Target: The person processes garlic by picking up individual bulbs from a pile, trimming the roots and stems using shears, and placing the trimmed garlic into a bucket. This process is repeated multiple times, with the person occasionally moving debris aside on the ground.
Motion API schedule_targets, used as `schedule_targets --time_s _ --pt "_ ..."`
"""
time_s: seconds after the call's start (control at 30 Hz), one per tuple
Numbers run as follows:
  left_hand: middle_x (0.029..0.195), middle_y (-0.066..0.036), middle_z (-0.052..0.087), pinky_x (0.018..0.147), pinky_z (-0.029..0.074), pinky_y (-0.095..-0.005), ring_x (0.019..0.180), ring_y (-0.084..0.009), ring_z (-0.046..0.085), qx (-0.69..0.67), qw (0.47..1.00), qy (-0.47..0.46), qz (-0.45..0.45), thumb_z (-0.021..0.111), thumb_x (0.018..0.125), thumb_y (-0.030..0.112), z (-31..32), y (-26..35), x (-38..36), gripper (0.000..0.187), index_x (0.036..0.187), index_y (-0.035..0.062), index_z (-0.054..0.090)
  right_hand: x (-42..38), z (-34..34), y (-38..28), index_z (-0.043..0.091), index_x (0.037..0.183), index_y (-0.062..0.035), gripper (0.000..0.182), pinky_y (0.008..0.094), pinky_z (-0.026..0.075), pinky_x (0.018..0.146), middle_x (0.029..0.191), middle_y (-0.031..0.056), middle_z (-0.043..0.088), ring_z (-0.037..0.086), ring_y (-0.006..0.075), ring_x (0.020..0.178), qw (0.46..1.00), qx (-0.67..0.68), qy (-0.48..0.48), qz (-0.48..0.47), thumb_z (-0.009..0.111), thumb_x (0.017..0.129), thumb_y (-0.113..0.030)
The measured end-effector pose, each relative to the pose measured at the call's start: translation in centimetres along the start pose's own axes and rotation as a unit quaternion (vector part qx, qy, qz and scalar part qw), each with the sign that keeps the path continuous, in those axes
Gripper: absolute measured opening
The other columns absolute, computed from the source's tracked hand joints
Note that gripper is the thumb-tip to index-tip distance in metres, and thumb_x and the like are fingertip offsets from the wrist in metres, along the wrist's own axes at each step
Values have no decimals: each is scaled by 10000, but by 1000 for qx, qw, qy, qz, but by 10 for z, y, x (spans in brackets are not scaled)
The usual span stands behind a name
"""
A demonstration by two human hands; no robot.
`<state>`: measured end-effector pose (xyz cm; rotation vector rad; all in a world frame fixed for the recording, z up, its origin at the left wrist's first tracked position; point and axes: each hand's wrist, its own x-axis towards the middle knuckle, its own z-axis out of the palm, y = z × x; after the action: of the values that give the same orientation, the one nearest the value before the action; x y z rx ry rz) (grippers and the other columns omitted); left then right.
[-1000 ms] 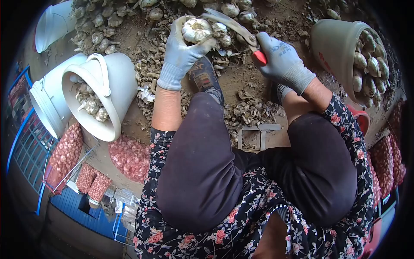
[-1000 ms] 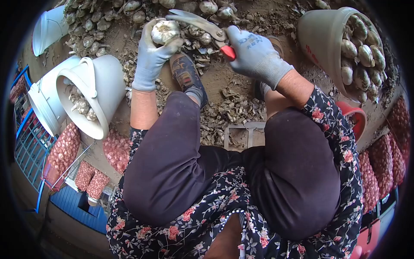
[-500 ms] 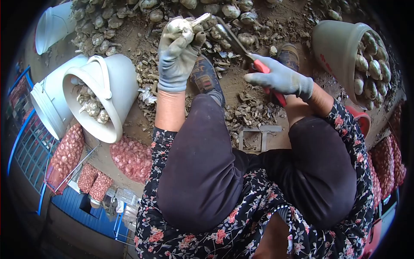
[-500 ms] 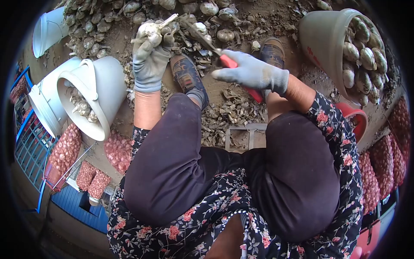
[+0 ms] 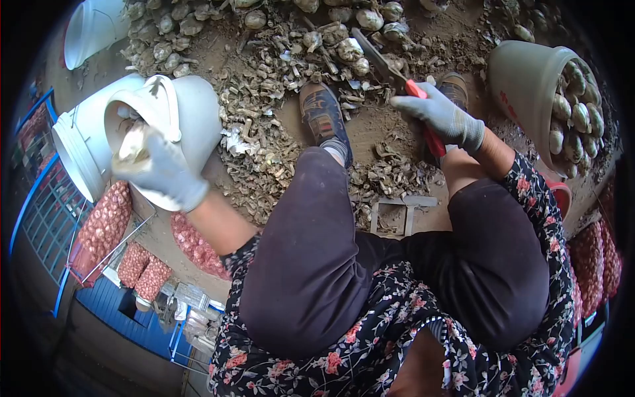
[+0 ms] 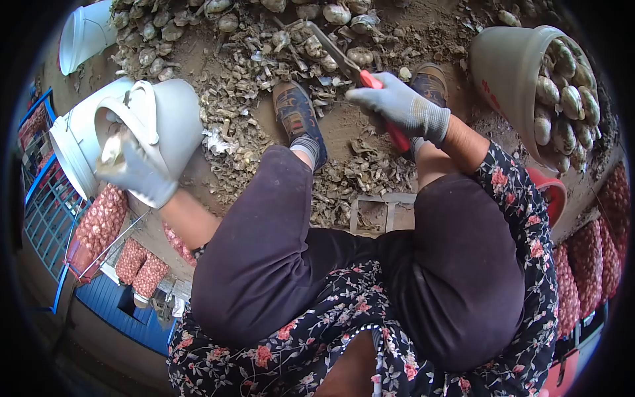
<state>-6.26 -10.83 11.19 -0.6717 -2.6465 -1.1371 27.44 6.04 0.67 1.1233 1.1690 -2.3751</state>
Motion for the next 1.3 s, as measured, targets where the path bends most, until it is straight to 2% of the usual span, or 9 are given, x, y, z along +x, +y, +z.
schedule_targets --time_s 0.07,0.13,0.2,0.27,0.3,0.5,0.77,1.0,1.3 --pt "1048 -209 541 711 529 -339 875 -257 607 217 974 47 52 620 781 21 -16 -17 12 376 1119 -58 476 0 0 -2 485 791 -60 281 235 425 461 623 -18 488 489 63 496 998 -58 -6 5 601 894 -294" --pt "1087 -206 531 717 511 -347 870 -279 604 504 804 115 294 606 762 32 -17 -15 14 342 1073 -70 508 2 4 -7 487 796 -55 286 237 430 467 627 -17 490 491 63 499 997 -72 0 18 605 891 -297" --pt "1130 -182 531 745 493 -347 882 -269 601 139 957 -71 244 581 778 72 23 -9 15 269 1012 -60 563 7 6 -12 488 800 -50 291 238 434 473 632 -16 492 494 63 502 995 -92 11 31 610 889 -299" --pt "969 -193 618 829 480 -367 909 -280 608 37 980 -153 122 561 795 113 97 -1 -1 267 1018 -19 627 9 8 -14 498 824 -29 310 255 448 486 643 0 508 517 75 523 991 -128 29 37 615 885 -310" --pt "963 -228 630 864 476 -391 940 -337 606 174 937 -156 258 576 796 169 141 -25 10 323 1061 -7 626 9 9 -14 498 824 -29 310 255 448 486 643 0 508 517 75 523 990 -129 29 39 615 885 -310" --pt "1098 -241 582 905 471 -395 1044 -355 584 240 860 -436 107 696 743 226 258 -85 4 526 1143 -39 481 11 11 -20 504 895 9 390 347 502 595 758 124 606 621 203 636 968 -237 57 60 618 858 -362" --pt "947 -105 629 731 516 -256 859 -134 613 -272 867 -416 -45 725 738 42 146 6 -60 526 1169 -48 438 18 16 -19 451 1053 -20 363 461 473 805 950 239 605 603 385 934 809 -537 199 -130 571 838 -287" --pt "972 -72 651 728 523 -247 849 -113 621 -148 886 -431 79 768 653 52 128 35 -79 540 1148 -6 558 11 30 -35 431 1153 -34 473 460 454 843 1021 186 582 600 334 969 701 -640 262 -175 606 825 -327" --pt "941 -93 668 757 526 -271 818 -147 653 -65 895 -367 244 828 585 137 123 42 -83 561 1090 26 609 12 20 -33 442 1079 -4 429 420 500 772 934 197 617 631 335 902 721 -653 179 -150 600 828 -314"
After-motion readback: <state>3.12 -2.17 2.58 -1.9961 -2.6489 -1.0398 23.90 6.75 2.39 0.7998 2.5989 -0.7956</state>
